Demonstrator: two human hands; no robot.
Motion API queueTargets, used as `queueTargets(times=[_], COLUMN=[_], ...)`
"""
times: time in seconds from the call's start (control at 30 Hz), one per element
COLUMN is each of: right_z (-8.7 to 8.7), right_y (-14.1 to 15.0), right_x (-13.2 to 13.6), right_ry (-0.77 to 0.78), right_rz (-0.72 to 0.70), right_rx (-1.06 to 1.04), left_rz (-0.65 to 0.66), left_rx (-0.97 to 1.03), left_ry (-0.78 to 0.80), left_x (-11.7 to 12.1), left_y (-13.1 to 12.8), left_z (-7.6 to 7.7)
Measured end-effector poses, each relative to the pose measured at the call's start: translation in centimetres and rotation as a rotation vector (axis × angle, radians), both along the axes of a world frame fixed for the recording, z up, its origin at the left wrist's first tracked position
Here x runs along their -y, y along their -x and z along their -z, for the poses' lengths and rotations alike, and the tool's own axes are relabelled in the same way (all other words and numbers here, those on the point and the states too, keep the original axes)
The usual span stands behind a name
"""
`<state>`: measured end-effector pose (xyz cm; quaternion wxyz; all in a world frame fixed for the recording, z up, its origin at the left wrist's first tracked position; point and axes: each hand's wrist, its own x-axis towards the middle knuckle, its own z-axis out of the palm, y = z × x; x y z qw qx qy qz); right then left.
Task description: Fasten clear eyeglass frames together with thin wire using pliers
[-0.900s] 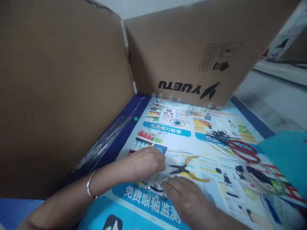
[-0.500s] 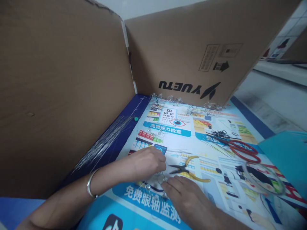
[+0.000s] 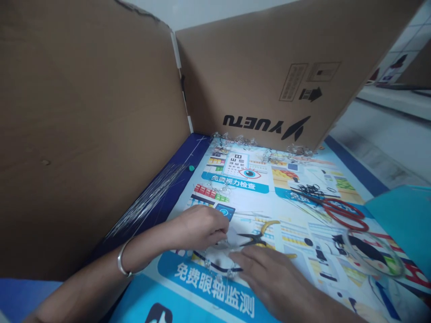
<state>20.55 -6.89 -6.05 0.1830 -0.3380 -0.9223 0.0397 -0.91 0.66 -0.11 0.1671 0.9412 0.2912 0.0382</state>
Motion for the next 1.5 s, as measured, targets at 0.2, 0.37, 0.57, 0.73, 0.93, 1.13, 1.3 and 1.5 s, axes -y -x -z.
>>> queueTargets(times=[0.2, 0.37, 0.57, 0.73, 0.93, 1.13, 1.3, 1.5], right_z=[0.1, 1.9, 1.8, 1.3, 1.7, 1.6, -0.3, -2.4], right_y=[-5.0, -6.4, -5.5, -4.8, -4.7, -4.4, -3.5, -1.1], right_x=[-2.7, -3.7, -3.4, -3.1, -3.0, -3.2, -2.6, -2.8], right_ry=[-0.140, -0.120, -0.155, -0.099, -0.182, -0.212, 0.005, 0.109], right_rz=[0.267, 0.246, 0.244, 0.251, 0.255, 0.206, 0.219, 0.152], right_rx=[0.209, 0.321, 0.335, 0.399, 0.409, 0.347, 0.221, 0.164], left_rz=[-0.052, -0.127, -0.154, -0.146, -0.118, -0.116, -0.094, -0.084], left_rx=[0.020, 0.012, 0.032, 0.059, 0.102, 0.136, 0.094, 0.033], left_ry=[0.016, 0.047, 0.117, 0.177, 0.158, 0.028, -0.047, -0.079], left_x=[-0.1, -0.1, -0.1, 0.1, 0.2, 0.5, 0.7, 1.0], left_y=[0.3, 0.4, 0.9, 1.5, 1.7, 1.5, 1.2, 1.0], left_z=[0.2, 0.3, 0.1, 0.2, 0.2, 0.8, 1.3, 1.2])
